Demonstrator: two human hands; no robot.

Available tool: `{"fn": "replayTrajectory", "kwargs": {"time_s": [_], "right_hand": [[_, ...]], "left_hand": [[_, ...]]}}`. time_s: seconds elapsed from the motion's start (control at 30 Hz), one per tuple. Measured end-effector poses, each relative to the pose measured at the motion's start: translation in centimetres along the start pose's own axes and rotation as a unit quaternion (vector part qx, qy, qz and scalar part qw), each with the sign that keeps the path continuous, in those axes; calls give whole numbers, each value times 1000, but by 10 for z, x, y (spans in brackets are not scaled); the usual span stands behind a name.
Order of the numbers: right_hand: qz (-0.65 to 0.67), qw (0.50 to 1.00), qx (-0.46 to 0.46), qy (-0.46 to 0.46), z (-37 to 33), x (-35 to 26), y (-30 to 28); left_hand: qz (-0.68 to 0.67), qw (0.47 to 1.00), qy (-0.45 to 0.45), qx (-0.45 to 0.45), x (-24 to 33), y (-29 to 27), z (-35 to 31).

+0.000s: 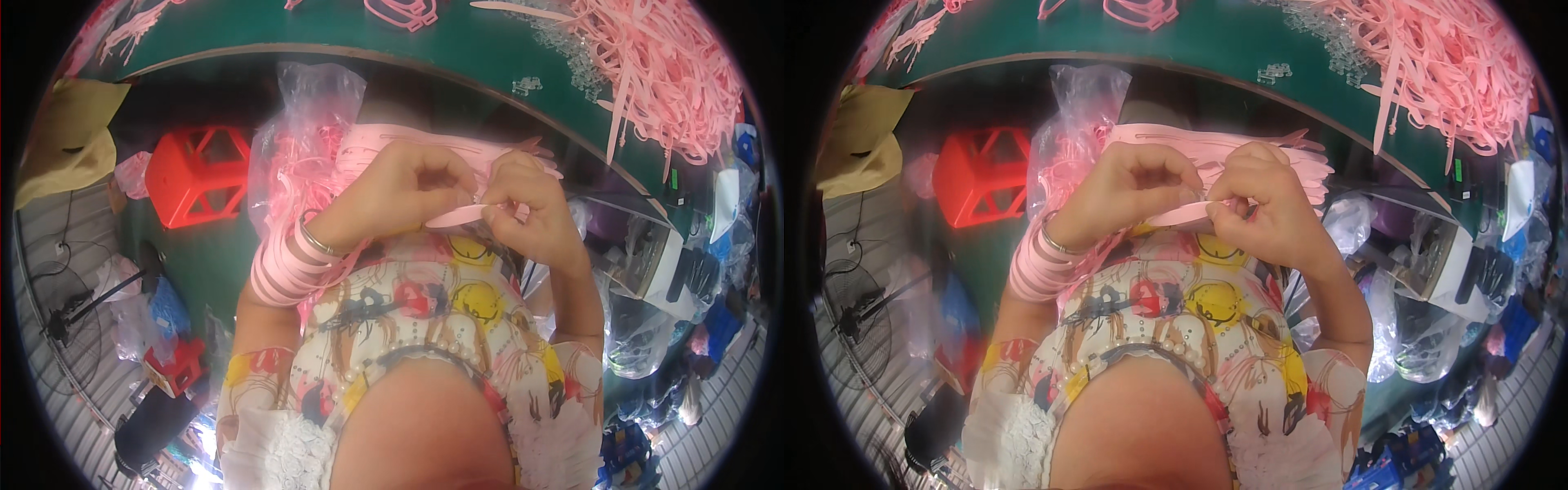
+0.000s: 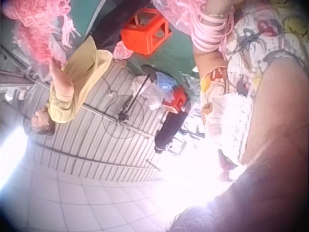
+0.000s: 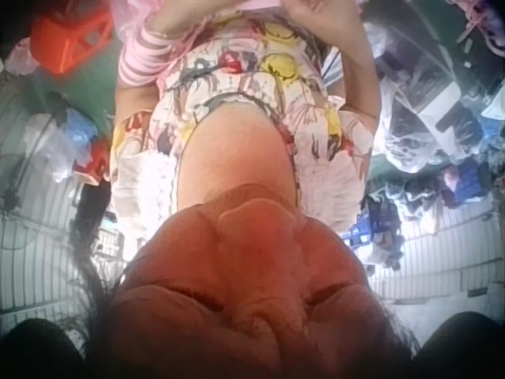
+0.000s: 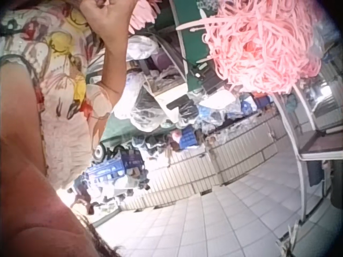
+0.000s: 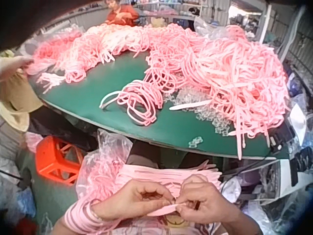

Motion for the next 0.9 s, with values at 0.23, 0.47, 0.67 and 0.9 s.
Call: {"fn": "replayTrajectory", "kwargs": {"time_s": [0.23, 0.47, 0.67, 0.9], "right_hand": [[39, 999, -16, 12, -3, 12, 5], [143, 986, -44, 71, -6, 30, 15], [251, 953, -64, 160, -7, 32, 18], [165, 982, -46, 79, -3, 29, 18]], "left_hand": [[218, 963, 138, 81, 13, 10, -15], [393, 854, 333, 75, 14, 28, -25], [113, 986, 110, 53, -2, 10, -17], [221, 968, 118, 19, -11, 12, -18]]}}
Point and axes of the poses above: each hand's wrist, its own z-axis towards the middle knuckle, its own y-axis out of the palm, x = y × z, the point moved 5 cm from there along z, towards the middle knuckle, and after that the axes turned 3 degrees about -x, right-handed, at the moved point
